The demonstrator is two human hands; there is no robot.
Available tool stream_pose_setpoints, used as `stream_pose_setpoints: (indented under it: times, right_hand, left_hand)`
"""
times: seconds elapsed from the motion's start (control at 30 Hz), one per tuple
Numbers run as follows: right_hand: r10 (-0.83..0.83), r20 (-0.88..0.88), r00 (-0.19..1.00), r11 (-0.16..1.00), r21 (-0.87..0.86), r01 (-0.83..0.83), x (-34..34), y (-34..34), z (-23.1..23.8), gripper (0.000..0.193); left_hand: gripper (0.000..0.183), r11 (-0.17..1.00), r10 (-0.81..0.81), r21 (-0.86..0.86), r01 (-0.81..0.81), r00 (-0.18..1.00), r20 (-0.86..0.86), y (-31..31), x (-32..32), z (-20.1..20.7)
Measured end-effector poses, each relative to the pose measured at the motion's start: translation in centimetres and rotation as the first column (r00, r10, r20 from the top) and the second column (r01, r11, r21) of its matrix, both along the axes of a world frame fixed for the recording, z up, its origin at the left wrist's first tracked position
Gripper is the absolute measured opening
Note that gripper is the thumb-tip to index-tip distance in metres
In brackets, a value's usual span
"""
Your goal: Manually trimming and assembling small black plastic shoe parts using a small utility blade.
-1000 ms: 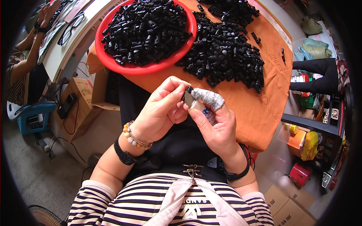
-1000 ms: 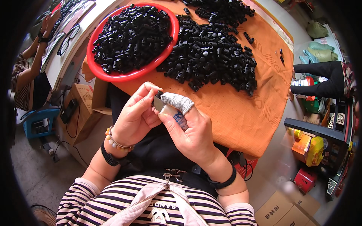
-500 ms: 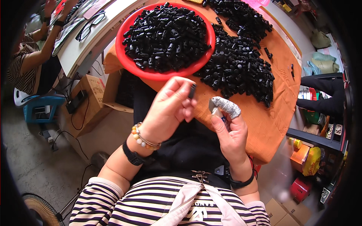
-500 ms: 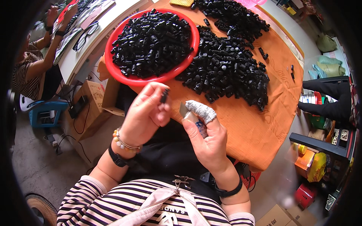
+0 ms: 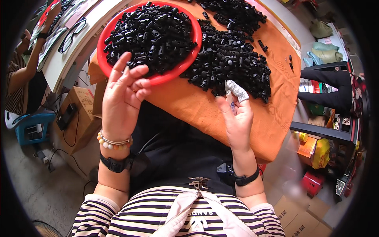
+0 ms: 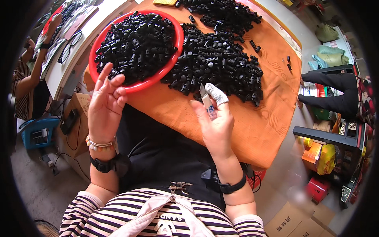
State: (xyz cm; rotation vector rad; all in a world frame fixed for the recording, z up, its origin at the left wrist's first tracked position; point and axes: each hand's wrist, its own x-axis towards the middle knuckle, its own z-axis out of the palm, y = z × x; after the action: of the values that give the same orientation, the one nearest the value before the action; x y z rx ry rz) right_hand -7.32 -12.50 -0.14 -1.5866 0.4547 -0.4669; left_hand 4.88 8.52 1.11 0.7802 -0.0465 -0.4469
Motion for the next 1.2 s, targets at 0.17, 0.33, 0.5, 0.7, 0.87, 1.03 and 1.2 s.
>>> stream_pose_setpoints:
  times: [0.17,0.33,0.5,0.7,0.87,1.03,1.2]
  right_hand:
    - [0.008,-0.034,0.999,0.958,-0.286,-0.017,1.4,0.8,-0.1,0.05]
    - [0.023,0.015,1.0,0.784,-0.621,-0.009,3.6,0.9,-0.4,0.055]
    - [0.001,-0.019,1.0,0.711,-0.703,-0.014,3.9,0.7,-0.6,0.057]
    - [-0.012,0.001,1.0,0.649,-0.761,0.009,3.4,0.0,-0.8,0.054]
    - [0.066,0.078,0.995,0.95,-0.309,-0.039,2.5,-0.2,-1.0,0.052]
    - [0.099,0.031,0.995,0.986,-0.138,-0.094,0.7,1.4,0.9,0.047]
    - [0.188,0.153,0.97,0.981,0.02,-0.193,-0.1,3.3,1.2,0.056]
  left_hand:
    - [0.026,0.957,-0.238,0.15,0.25,0.967,-0.088,-2.6,-2.6,0.1]
    - [0.021,0.896,-0.374,0.185,0.404,0.91,-0.179,-4.2,-4.2,-0.4]
    - [0.02,0.883,-0.388,0.202,0.424,0.901,-0.195,-4.4,-4.3,-0.9]
    - [0.019,0.881,-0.383,0.207,0.426,0.898,-0.217,-4.4,-4.2,-1.0]
    - [0.022,0.874,-0.408,0.181,0.452,0.882,-0.234,-4.4,-4.2,-1.0]
    - [0.03,0.883,-0.428,0.109,0.456,0.878,-0.213,-4.9,-4.5,-1.1]
    - [0.027,0.881,-0.458,0.005,0.473,0.854,-0.246,-5.0,-4.5,-0.8]
